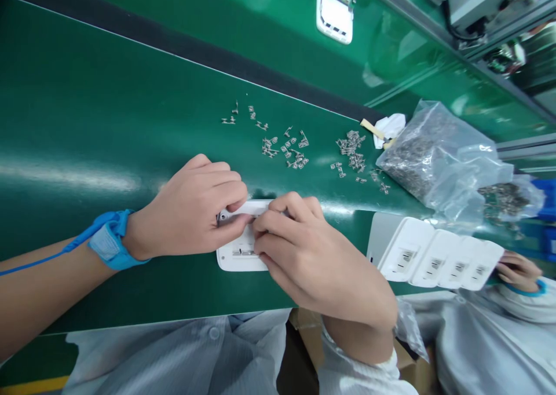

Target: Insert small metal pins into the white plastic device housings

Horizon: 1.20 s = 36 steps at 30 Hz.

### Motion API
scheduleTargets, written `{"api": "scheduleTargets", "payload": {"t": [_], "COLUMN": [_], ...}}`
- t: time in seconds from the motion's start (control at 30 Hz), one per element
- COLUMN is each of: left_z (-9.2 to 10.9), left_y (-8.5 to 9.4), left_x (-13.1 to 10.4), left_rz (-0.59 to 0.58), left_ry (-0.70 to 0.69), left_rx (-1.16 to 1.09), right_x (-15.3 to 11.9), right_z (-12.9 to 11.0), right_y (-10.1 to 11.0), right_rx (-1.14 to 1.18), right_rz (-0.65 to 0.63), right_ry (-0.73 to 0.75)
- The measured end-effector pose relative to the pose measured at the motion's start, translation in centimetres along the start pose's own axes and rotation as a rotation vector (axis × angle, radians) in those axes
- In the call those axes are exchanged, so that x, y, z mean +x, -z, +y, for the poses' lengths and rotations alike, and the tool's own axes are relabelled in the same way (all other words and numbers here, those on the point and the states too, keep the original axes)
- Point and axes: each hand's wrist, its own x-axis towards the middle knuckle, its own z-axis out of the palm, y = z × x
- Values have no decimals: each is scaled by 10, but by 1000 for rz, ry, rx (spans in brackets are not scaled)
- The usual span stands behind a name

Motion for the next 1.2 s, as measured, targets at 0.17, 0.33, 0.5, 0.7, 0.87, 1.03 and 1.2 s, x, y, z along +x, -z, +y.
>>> {"api": "scheduleTargets", "payload": {"t": [0.17, 0.33, 0.5, 0.7, 0.87, 1.03, 1.2], "left_z": [0, 0, 0, 0, 0, 0, 0], "left_y": [0, 0, 0, 1, 0, 0, 0], "left_x": [0, 0, 0, 1, 0, 1, 0], "left_rz": [0, -7, -14, -11, -2, -9, -9], "left_ry": [-1, 1, 2, 3, 2, 7, -1], "left_rx": [0, -2, -6, 5, 1, 2, 0], "right_x": [-1, -1, 1, 2, -2, -1, 3], "right_z": [2, 1, -1, -6, -12, -19, -22], "right_y": [2, 1, 1, -3, -7, -2, 3], "right_rx": [0, -56, -63, -93, -318, -464, -551], "right_rz": [-14, -33, -41, -23, -51, -116, -159], "right_ry": [16, 27, 8, -20, 21, 44, 62]}}
